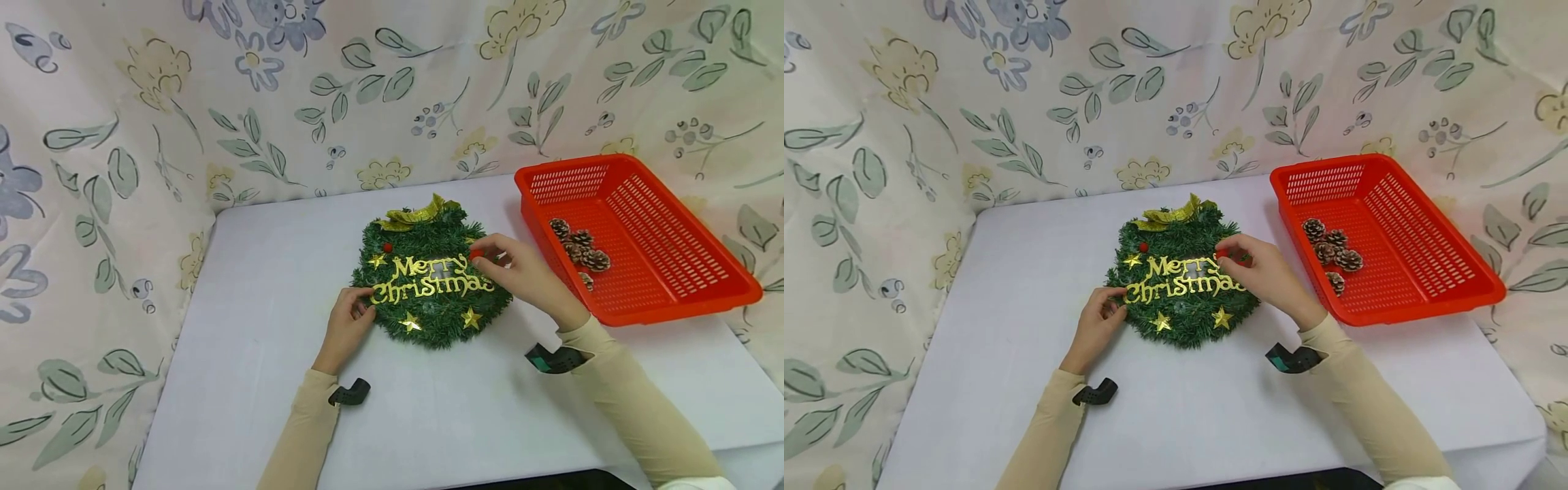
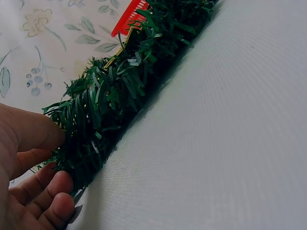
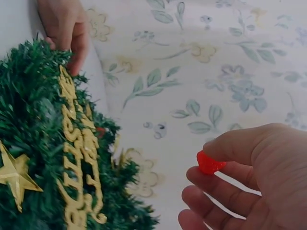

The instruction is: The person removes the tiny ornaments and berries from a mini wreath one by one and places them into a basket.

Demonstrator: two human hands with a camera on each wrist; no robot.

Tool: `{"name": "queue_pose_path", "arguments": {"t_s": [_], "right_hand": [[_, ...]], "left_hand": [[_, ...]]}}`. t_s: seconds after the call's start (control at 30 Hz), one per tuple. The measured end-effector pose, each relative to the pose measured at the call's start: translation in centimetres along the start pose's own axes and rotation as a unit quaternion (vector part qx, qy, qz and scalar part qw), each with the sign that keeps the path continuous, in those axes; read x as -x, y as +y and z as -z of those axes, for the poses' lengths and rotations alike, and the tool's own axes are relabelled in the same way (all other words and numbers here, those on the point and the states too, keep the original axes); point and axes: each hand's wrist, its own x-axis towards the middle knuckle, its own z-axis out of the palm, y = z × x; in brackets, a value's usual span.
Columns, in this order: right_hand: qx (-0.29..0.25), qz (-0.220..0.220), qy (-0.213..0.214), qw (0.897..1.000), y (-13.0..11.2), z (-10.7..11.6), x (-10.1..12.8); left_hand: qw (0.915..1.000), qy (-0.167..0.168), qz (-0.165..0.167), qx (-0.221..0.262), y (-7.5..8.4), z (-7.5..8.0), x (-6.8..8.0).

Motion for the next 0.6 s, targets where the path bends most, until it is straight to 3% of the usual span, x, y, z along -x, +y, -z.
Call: {"name": "queue_pose_path", "arguments": {"t_s": [0.17, 0.6], "right_hand": [[0.031, 0.001, 0.028, 0.999, -0.5, 1.5, -0.1], [0.032, -0.072, 0.059, 0.995, -1.5, 4.8, 0.2]], "left_hand": [[1.0000, 0.000, 0.001, 0.007, 0.0, 0.0, 0.0], [1.0000, -0.004, -0.002, 0.006, 0.0, 0.1, 0.0]]}}
